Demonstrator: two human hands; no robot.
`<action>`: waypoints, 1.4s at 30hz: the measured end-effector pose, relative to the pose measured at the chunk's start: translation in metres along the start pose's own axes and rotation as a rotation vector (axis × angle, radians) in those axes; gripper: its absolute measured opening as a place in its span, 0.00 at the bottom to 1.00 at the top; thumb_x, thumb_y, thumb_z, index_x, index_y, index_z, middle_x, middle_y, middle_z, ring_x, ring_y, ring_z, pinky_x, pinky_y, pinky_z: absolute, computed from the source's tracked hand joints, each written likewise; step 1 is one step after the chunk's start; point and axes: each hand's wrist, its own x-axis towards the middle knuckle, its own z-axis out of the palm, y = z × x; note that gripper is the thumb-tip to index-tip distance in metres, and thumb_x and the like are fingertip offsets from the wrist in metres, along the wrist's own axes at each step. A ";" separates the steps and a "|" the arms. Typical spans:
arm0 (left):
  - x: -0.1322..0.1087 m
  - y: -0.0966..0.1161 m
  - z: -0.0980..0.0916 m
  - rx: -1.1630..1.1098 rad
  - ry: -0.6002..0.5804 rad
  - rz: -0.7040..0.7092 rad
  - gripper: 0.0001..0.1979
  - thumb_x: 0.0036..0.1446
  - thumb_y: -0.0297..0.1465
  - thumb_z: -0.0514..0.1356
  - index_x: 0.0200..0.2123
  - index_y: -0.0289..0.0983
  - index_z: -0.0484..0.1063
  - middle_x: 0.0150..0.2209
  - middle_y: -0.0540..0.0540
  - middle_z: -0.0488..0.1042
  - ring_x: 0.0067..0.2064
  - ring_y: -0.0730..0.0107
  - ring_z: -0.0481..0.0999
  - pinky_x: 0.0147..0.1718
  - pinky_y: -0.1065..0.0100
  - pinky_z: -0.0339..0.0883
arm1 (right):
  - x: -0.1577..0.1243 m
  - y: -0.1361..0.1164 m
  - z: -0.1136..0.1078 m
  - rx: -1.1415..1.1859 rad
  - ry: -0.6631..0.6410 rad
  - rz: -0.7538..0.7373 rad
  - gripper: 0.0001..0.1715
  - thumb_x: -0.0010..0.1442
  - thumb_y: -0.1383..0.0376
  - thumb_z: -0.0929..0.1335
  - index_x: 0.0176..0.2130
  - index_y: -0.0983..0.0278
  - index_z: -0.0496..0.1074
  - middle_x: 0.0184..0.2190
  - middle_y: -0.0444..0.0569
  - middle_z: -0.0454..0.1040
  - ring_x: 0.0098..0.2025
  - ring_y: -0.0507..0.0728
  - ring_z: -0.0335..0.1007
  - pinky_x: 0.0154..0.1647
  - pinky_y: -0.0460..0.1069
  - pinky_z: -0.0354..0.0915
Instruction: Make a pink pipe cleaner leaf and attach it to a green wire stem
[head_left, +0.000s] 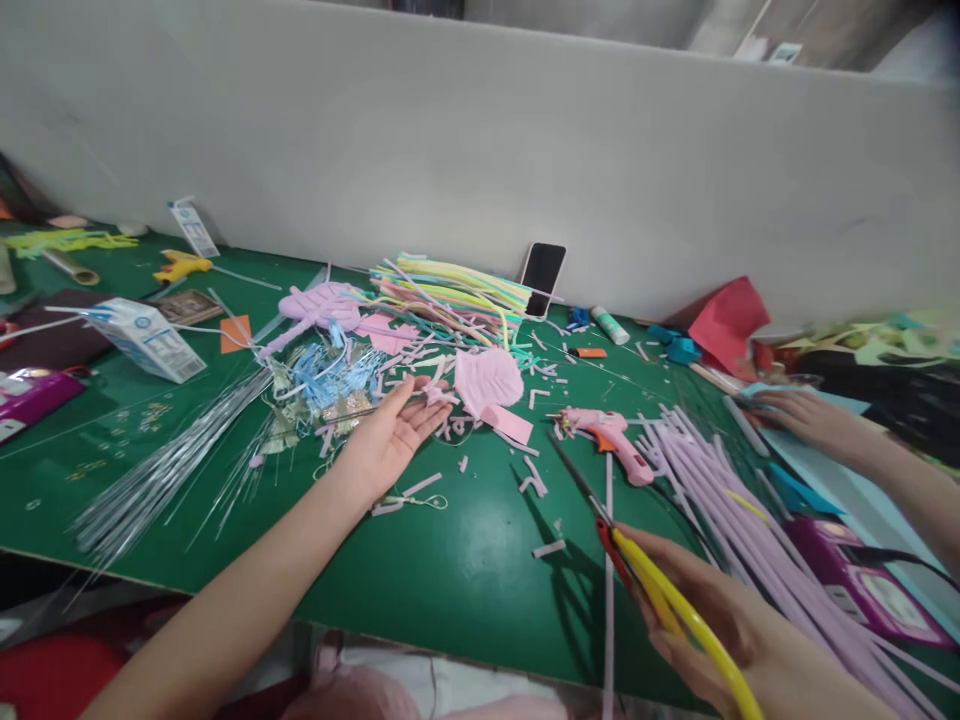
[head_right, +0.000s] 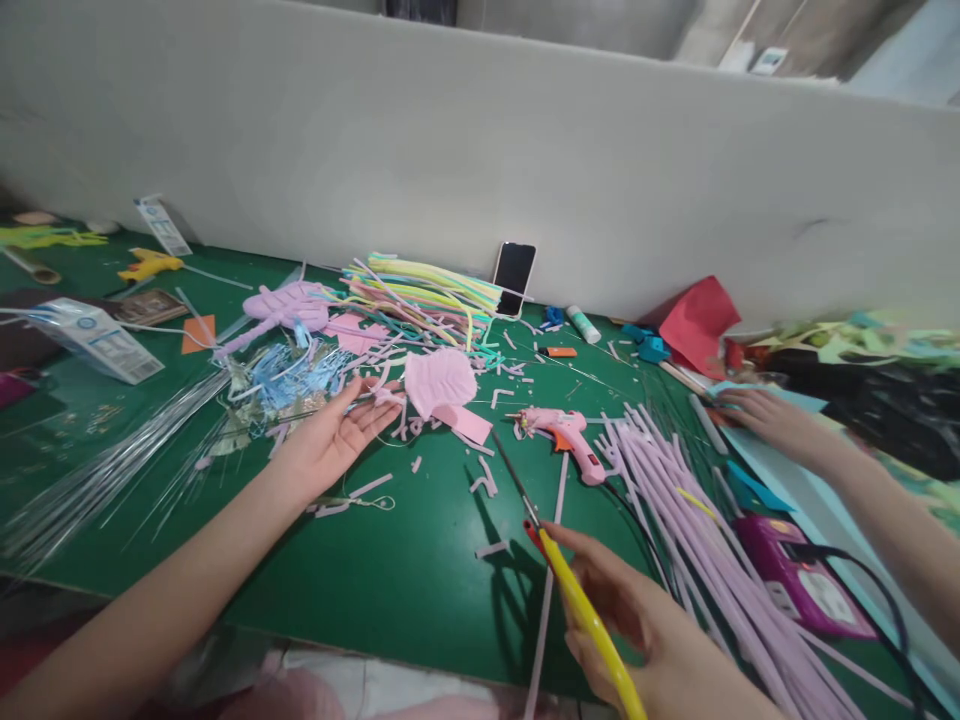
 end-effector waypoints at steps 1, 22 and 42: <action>-0.001 -0.001 0.001 -0.011 0.007 -0.011 0.08 0.64 0.28 0.55 0.36 0.33 0.74 0.34 0.40 0.80 0.40 0.66 0.81 0.47 0.62 0.75 | 0.001 0.002 0.005 0.112 -0.036 -0.039 0.32 0.52 0.55 0.71 0.56 0.52 0.68 0.31 0.50 0.76 0.31 0.60 0.75 0.34 0.54 0.73; -0.021 -0.008 0.011 0.019 -0.153 0.256 0.13 0.66 0.29 0.51 0.44 0.37 0.76 0.48 0.45 0.79 0.50 0.69 0.78 0.56 0.65 0.67 | 0.056 -0.034 0.097 -0.548 0.290 -0.299 0.38 0.52 0.48 0.72 0.53 0.62 0.57 0.43 0.56 0.74 0.39 0.66 0.77 0.32 0.55 0.73; -0.025 -0.019 0.013 0.005 -0.275 0.222 0.11 0.64 0.29 0.56 0.45 0.34 0.77 0.44 0.40 0.80 0.48 0.63 0.79 0.54 0.61 0.69 | 0.084 -0.041 0.104 -0.654 0.458 -0.517 0.21 0.63 0.60 0.63 0.51 0.68 0.58 0.32 0.53 0.76 0.28 0.61 0.76 0.22 0.51 0.69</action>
